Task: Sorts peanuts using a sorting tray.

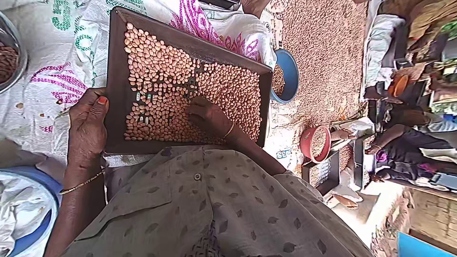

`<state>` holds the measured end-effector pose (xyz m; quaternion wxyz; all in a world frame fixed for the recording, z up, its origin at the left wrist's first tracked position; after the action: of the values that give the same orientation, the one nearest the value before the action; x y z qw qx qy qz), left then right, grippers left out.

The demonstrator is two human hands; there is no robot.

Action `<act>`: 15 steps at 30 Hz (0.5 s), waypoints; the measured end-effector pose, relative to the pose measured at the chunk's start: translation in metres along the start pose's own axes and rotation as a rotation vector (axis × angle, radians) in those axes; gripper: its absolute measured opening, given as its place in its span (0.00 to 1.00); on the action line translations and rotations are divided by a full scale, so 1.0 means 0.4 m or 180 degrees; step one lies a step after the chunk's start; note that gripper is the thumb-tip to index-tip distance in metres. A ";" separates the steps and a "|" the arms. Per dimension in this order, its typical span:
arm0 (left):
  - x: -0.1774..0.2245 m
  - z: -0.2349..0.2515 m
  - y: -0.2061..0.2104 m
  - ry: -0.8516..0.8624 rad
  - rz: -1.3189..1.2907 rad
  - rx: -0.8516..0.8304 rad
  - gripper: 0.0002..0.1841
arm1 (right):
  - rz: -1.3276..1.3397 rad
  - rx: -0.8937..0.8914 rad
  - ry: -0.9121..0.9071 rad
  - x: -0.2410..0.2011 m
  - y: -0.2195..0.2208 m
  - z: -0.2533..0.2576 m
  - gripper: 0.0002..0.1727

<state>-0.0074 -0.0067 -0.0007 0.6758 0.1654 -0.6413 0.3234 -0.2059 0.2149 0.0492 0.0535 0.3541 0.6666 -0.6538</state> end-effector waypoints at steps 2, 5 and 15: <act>0.006 0.002 -0.001 0.0016 0.0080 -0.0044 0.20 | -0.0173 0.0155 -0.0120 0.031 0.033 0.023 0.08; 0.011 0.001 0.001 -0.0016 0.0092 -0.0040 0.21 | -0.0445 0.0223 -0.0121 0.043 0.049 0.040 0.08; -0.062 -0.005 -0.011 0.0201 -0.0168 -0.0002 0.19 | 0.1312 0.1261 -0.0148 0.050 -0.135 0.123 0.12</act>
<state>-0.0023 -0.0143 -0.0241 0.7041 0.1718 -0.6152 0.3103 -0.2691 0.1838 0.0767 0.1303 0.4705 0.4385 -0.7546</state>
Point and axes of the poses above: each hand's wrist, its own z-axis towards the middle knuckle, its own y-axis out of the palm, x = y × z, the point moved 1 cm from there along z, towards the middle knuckle, and after that the axes turned 11 degrees about y, right-handed, at the moved point
